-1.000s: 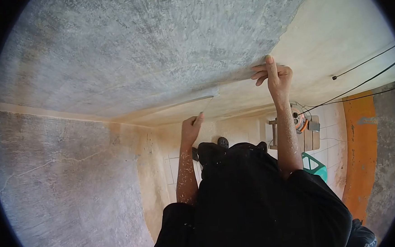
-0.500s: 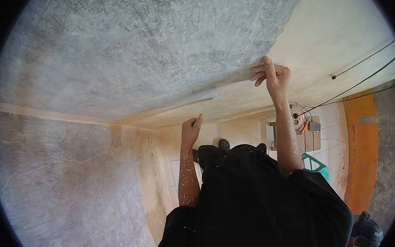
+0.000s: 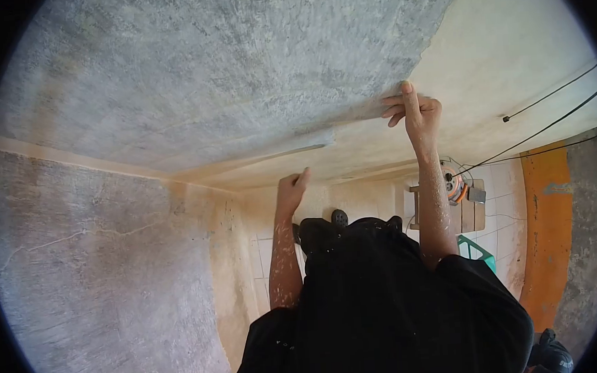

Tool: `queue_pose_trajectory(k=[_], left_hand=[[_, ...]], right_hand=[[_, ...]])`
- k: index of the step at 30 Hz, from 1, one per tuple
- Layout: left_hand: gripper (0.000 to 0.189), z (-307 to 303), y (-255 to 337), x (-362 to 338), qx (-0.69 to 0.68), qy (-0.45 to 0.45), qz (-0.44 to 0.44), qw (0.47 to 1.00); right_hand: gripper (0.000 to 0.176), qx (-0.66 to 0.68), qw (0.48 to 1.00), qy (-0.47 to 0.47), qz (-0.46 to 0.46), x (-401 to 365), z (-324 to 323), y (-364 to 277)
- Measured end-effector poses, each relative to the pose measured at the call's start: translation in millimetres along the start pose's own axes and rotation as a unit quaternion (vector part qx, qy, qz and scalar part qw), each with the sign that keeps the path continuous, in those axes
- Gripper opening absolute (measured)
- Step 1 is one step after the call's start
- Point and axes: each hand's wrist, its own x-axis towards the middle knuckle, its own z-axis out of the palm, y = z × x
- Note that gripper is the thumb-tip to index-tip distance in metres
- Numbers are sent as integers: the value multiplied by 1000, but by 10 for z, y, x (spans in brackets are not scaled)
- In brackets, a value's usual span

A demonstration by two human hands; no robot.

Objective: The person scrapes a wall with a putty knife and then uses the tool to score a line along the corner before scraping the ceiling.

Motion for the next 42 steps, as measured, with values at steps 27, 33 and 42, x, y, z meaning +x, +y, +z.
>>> queue_pose_trajectory(k=[27,33,42], left_hand=[[53,267,247,61,24,-69,34,997],[55,-76,120,-8,-6,-34,-42,999],[50,89,201,-12,-31,-1,-9,999]], right_hand=[[50,0,1000,-2,5,-15,32,23],[48,-49,998,-38,27,0,-35,-76],[48,-14,1000,-10,6,8,40,-35]])
